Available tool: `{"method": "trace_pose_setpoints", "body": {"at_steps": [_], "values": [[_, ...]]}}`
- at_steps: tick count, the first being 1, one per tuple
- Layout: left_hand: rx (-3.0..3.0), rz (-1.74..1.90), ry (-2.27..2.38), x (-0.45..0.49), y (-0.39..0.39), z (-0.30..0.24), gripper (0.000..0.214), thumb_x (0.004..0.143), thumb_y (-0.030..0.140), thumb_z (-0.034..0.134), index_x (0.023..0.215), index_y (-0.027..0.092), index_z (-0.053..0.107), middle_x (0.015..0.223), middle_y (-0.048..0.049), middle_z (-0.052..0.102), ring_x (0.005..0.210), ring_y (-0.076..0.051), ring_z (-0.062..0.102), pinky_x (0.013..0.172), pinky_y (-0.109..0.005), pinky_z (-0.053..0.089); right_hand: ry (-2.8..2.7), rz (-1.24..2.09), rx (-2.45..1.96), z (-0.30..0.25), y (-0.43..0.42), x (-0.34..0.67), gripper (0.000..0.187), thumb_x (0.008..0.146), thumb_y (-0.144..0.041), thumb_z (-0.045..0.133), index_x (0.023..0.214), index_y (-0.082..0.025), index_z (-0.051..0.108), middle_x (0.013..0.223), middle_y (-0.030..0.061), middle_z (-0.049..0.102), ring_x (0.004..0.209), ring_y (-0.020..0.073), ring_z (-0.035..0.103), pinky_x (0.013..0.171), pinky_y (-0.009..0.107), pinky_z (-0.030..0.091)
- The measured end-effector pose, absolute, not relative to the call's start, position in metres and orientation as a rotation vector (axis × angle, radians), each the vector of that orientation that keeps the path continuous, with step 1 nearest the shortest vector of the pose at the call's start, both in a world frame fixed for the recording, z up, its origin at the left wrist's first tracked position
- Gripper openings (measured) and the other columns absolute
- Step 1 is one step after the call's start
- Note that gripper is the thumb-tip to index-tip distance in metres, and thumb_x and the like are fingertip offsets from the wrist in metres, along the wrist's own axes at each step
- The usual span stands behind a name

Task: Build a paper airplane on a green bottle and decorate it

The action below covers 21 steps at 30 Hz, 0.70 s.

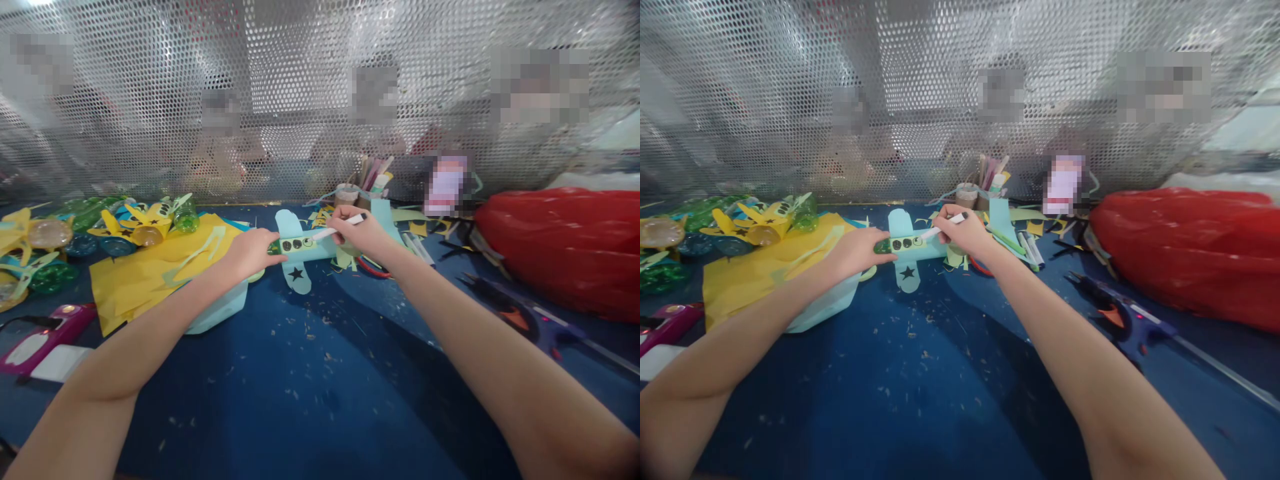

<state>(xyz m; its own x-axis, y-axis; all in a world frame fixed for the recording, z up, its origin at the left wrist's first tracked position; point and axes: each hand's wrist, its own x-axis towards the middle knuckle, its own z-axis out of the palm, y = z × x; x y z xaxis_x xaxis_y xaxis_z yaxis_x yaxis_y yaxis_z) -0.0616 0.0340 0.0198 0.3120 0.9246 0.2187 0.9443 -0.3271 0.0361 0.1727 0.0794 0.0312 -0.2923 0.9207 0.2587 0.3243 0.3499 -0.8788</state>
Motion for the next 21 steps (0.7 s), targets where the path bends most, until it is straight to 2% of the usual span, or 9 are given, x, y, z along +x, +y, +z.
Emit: {"method": "trace_pose_setpoints", "body": {"at_steps": [5,21], "values": [[-2.458,-0.292,-1.763,-0.0607,0.0339,0.0205,0.047,0.083,0.051,0.060,0.116,0.018,0.065,0.105,-0.0119,0.068,0.094,-0.030,0.063,0.071,-0.036,0.047,-1.790,0.921,-1.078,0.0319,0.0783,0.1720,0.025,0.078,-0.025,0.059,0.058,-0.022,0.045,0.048,-0.0014,0.054,0.044,0.0098,0.041,0.045,0.027,0.030],[-2.470,-0.296,-1.788,-0.0586,0.0316,0.0236,0.045,0.083,0.049,0.061,0.115,0.018,0.066,0.104,-0.0115,0.068,0.096,-0.029,0.063,0.074,-0.035,0.047,-1.797,0.956,-1.080,0.0303,0.0794,0.1724,0.023,0.079,-0.025,0.059,0.060,-0.022,0.047,0.049,-0.0007,0.056,0.042,0.0085,0.040,0.043,0.026,0.029]]}}
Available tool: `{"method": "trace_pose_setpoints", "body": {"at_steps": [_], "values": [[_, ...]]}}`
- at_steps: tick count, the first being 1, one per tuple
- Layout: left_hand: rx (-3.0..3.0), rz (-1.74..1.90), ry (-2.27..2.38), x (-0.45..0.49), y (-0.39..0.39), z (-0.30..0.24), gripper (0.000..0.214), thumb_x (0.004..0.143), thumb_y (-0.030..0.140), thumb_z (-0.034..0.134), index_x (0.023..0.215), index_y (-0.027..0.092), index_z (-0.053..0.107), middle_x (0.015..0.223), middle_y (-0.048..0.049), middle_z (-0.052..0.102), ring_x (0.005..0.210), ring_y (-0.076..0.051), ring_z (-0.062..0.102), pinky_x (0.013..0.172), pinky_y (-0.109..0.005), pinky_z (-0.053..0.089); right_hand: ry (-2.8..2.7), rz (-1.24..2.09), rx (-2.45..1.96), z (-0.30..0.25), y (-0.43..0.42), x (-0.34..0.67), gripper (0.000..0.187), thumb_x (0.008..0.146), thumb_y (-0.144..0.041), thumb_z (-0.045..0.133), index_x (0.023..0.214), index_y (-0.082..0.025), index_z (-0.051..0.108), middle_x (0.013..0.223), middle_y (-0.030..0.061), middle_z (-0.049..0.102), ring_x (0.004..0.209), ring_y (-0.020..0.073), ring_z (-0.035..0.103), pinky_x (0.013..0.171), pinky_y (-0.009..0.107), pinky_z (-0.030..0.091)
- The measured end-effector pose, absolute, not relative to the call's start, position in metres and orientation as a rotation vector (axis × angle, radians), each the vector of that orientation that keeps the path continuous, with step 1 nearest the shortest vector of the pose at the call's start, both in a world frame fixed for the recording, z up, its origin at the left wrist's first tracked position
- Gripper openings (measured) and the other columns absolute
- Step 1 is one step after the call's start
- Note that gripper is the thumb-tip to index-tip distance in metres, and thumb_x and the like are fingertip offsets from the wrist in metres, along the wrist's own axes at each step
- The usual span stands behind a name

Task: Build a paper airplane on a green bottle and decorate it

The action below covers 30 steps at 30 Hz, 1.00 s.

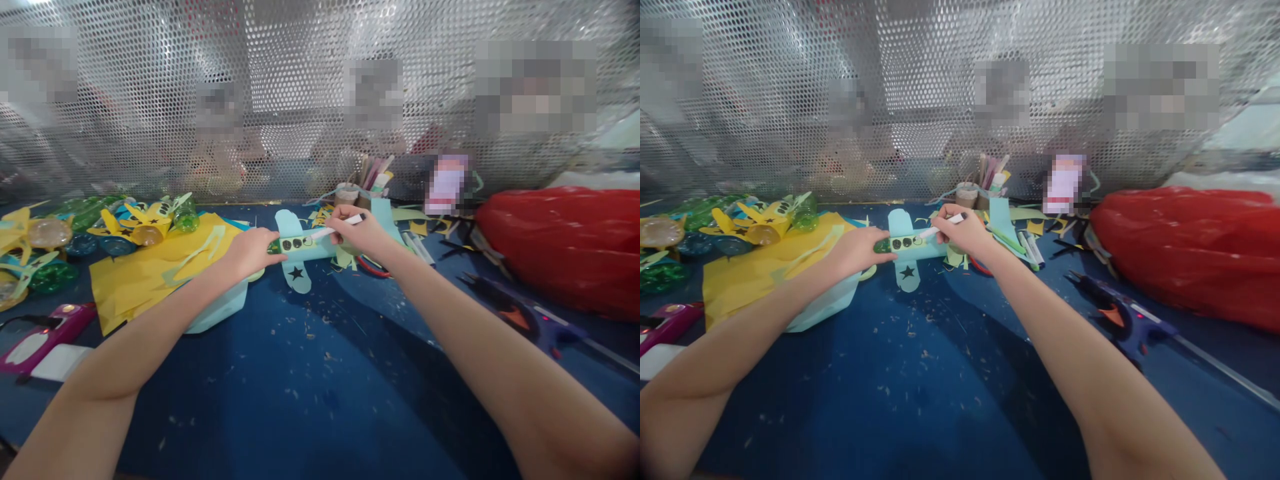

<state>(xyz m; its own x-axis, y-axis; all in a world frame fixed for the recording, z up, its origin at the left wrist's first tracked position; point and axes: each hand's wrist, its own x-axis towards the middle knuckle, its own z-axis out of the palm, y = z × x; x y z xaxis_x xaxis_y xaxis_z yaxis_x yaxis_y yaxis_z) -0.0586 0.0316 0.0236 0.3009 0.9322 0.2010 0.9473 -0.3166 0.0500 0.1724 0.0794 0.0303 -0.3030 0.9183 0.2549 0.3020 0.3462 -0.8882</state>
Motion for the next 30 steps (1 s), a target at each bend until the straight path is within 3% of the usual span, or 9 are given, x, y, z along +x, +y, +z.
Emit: {"method": "trace_pose_setpoints", "body": {"at_steps": [7,15,23,30], "values": [[-2.446,-0.264,-1.795,-0.0585,0.0318,0.0235,0.049,0.083,0.051,0.061,0.120,0.018,0.064,0.109,-0.0116,0.067,0.099,-0.029,0.062,0.074,-0.034,0.047,-1.815,0.967,-1.108,0.0306,0.0791,0.1730,0.022,0.078,-0.024,0.059,0.059,-0.022,0.048,0.048,-0.0008,0.056,0.041,0.0086,0.038,0.041,0.025,0.027],[-2.454,-0.273,-1.789,-0.0590,0.0321,0.0223,0.048,0.084,0.050,0.062,0.119,0.018,0.064,0.106,-0.0108,0.068,0.098,-0.029,0.063,0.074,-0.034,0.046,-1.799,0.895,-1.070,0.0348,0.0786,0.1737,0.026,0.078,-0.015,0.057,0.056,-0.021,0.047,0.048,-0.0004,0.055,0.047,0.0100,0.046,0.050,0.026,0.035],[-2.447,-0.252,-1.809,-0.0575,0.0305,0.0248,0.049,0.084,0.050,0.061,0.121,0.018,0.063,0.110,-0.0110,0.068,0.100,-0.029,0.062,0.075,-0.034,0.047,-1.784,0.922,-1.094,0.0296,0.0823,0.1740,0.024,0.078,-0.021,0.058,0.058,-0.021,0.046,0.046,-0.0019,0.054,0.040,0.0078,0.037,0.043,0.026,0.028],[-2.455,-0.237,-1.797,-0.0574,0.0304,0.0257,0.048,0.085,0.049,0.061,0.121,0.017,0.064,0.108,-0.0110,0.068,0.099,-0.029,0.062,0.073,-0.034,0.046,-1.761,0.925,-1.093,0.0302,0.0814,0.1722,0.024,0.079,-0.023,0.059,0.059,-0.022,0.045,0.047,-0.0017,0.054,0.041,0.0085,0.038,0.043,0.025,0.028]]}}
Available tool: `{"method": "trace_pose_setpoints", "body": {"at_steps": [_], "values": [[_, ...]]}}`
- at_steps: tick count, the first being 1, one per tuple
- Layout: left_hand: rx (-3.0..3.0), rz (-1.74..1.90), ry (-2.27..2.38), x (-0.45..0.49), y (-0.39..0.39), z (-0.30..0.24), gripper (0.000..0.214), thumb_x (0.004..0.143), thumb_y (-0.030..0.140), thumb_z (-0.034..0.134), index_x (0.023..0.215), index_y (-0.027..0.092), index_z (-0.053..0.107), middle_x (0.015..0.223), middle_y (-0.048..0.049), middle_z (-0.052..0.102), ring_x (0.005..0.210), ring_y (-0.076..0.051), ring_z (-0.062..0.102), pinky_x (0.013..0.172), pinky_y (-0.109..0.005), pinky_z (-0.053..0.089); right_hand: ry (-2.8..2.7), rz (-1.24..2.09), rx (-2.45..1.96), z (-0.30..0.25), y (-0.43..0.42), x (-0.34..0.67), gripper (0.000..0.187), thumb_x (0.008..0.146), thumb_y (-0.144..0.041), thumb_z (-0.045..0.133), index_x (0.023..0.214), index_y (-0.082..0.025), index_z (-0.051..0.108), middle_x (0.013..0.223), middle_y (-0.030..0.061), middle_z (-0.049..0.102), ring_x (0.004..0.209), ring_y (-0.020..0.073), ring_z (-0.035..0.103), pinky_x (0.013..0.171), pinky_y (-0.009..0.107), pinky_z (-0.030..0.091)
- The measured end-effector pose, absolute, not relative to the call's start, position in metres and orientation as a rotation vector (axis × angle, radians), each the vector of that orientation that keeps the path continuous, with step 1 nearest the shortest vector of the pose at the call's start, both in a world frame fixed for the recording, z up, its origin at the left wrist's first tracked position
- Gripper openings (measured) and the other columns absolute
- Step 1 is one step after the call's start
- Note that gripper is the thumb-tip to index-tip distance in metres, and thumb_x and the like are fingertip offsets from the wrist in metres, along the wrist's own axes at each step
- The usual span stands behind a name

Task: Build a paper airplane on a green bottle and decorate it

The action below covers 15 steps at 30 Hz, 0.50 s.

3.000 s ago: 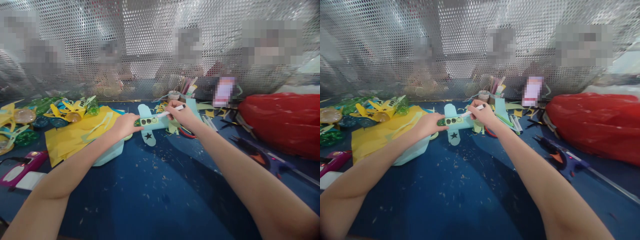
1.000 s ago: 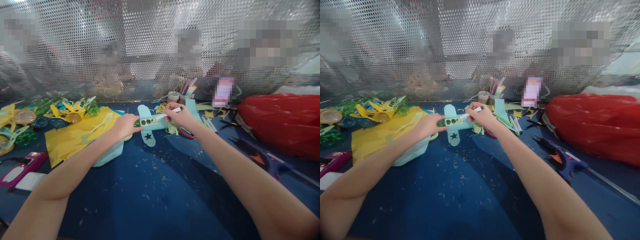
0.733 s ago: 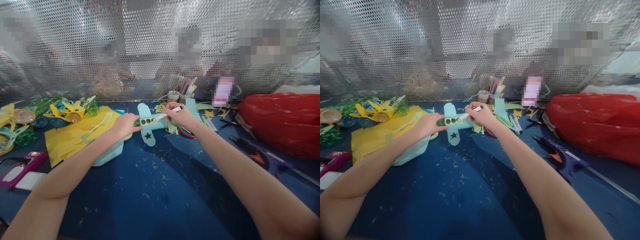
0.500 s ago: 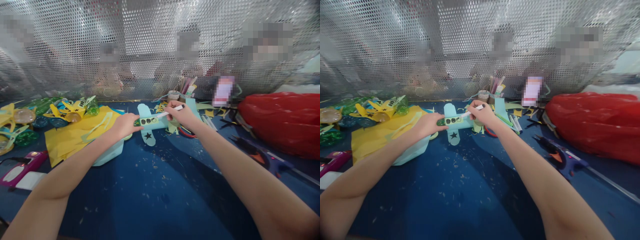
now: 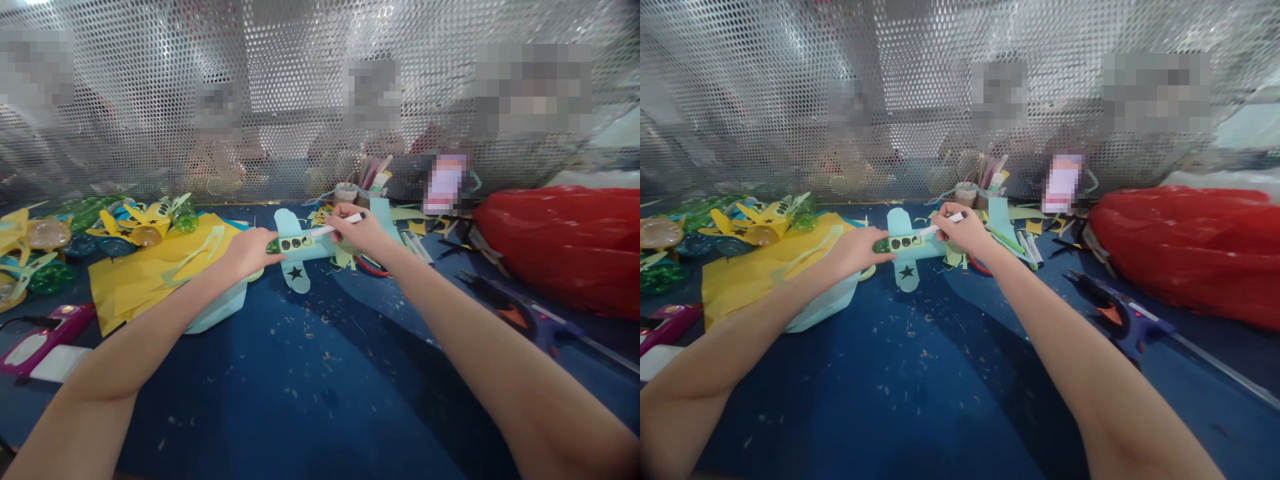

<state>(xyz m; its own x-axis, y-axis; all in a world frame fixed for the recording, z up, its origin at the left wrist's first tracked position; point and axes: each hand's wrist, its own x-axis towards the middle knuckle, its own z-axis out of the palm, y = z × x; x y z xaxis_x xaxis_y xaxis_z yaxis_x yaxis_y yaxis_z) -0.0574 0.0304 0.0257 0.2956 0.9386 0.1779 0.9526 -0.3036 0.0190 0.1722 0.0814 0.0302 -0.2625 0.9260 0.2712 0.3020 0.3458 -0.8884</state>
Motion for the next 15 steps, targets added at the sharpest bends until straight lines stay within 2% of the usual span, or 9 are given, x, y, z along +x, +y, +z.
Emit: {"method": "trace_pose_setpoints", "body": {"at_steps": [9,15], "values": [[-2.453,-0.256,-1.797,-0.0574,0.0305,0.0248,0.048,0.085,0.049,0.061,0.120,0.018,0.064,0.108,-0.0111,0.068,0.100,-0.029,0.062,0.075,-0.034,0.047,-1.771,0.938,-1.090,0.0304,0.0816,0.1730,0.022,0.077,-0.022,0.058,0.059,-0.022,0.046,0.046,-0.0018,0.054,0.044,0.0092,0.041,0.046,0.025,0.030],[-2.450,-0.258,-1.807,-0.0581,0.0309,0.0244,0.048,0.084,0.050,0.061,0.121,0.018,0.063,0.109,-0.0104,0.068,0.101,-0.029,0.062,0.076,-0.034,0.047,-1.809,0.919,-1.117,0.0318,0.0804,0.1735,0.022,0.077,-0.022,0.058,0.059,-0.021,0.046,0.046,-0.0023,0.053,0.042,0.0086,0.038,0.044,0.025,0.028]]}}
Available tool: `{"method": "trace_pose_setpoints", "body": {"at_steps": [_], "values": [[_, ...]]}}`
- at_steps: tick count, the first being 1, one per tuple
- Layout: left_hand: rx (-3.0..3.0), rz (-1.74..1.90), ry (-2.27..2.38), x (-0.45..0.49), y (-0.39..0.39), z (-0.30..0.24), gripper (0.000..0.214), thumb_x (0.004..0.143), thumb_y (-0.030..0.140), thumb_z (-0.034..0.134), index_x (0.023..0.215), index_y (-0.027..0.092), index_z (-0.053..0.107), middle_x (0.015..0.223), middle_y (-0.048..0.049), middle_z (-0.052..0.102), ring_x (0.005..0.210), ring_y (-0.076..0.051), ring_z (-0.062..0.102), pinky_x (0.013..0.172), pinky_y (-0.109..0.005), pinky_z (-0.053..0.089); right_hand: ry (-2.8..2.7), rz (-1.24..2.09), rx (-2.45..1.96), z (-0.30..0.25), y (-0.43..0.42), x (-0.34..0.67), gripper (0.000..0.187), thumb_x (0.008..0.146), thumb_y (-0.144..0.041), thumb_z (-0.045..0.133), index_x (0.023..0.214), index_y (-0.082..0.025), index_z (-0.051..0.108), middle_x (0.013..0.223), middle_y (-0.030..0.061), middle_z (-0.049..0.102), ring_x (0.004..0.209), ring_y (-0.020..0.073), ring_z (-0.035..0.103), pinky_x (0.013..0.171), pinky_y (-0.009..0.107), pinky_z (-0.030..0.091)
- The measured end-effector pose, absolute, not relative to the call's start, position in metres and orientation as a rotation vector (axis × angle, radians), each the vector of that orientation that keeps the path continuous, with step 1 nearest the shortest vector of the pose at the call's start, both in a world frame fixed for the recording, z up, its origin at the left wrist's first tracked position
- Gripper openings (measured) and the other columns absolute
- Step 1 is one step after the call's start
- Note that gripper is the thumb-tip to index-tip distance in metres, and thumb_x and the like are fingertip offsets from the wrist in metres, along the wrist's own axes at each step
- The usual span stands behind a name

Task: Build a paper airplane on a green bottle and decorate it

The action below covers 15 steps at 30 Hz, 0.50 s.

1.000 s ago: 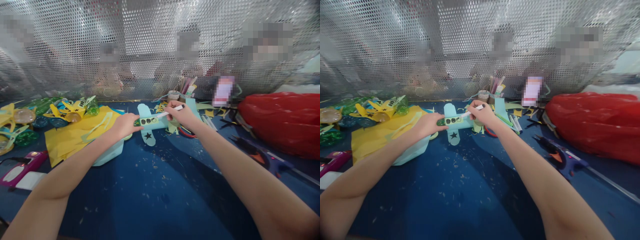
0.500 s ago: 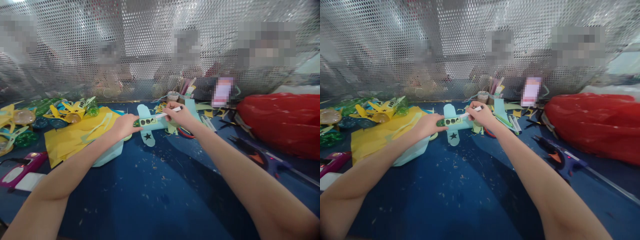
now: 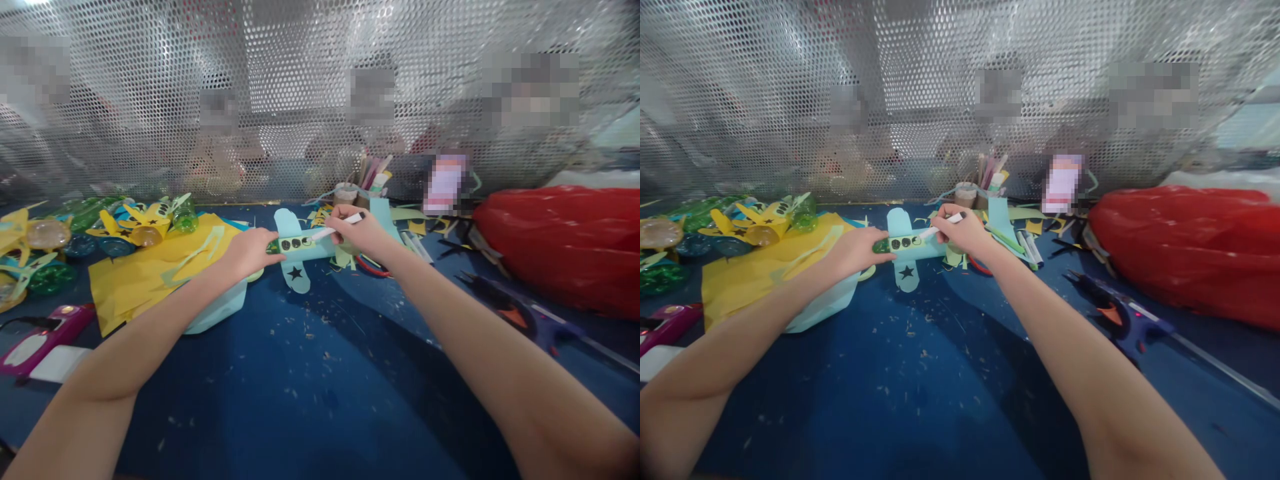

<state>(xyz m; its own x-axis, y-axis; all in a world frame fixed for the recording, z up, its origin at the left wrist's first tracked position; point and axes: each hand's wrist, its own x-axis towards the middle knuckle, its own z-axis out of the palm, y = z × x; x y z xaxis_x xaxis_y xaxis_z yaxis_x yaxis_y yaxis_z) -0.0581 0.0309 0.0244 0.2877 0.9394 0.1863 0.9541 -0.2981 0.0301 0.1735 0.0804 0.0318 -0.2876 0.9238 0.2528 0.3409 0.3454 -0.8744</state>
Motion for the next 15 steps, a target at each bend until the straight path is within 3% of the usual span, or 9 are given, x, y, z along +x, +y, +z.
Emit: {"method": "trace_pose_setpoints", "body": {"at_steps": [15], "values": [[-2.458,-0.257,-1.780,-0.0578,0.0300,0.0257,0.045,0.085,0.050,0.059,0.118,0.020,0.064,0.107,-0.0099,0.069,0.098,-0.028,0.062,0.073,-0.033,0.046,-1.786,0.898,-1.101,0.0338,0.0790,0.1748,0.023,0.077,-0.021,0.056,0.057,-0.022,0.045,0.045,-0.0018,0.051,0.044,0.0099,0.037,0.044,0.026,0.028]]}}
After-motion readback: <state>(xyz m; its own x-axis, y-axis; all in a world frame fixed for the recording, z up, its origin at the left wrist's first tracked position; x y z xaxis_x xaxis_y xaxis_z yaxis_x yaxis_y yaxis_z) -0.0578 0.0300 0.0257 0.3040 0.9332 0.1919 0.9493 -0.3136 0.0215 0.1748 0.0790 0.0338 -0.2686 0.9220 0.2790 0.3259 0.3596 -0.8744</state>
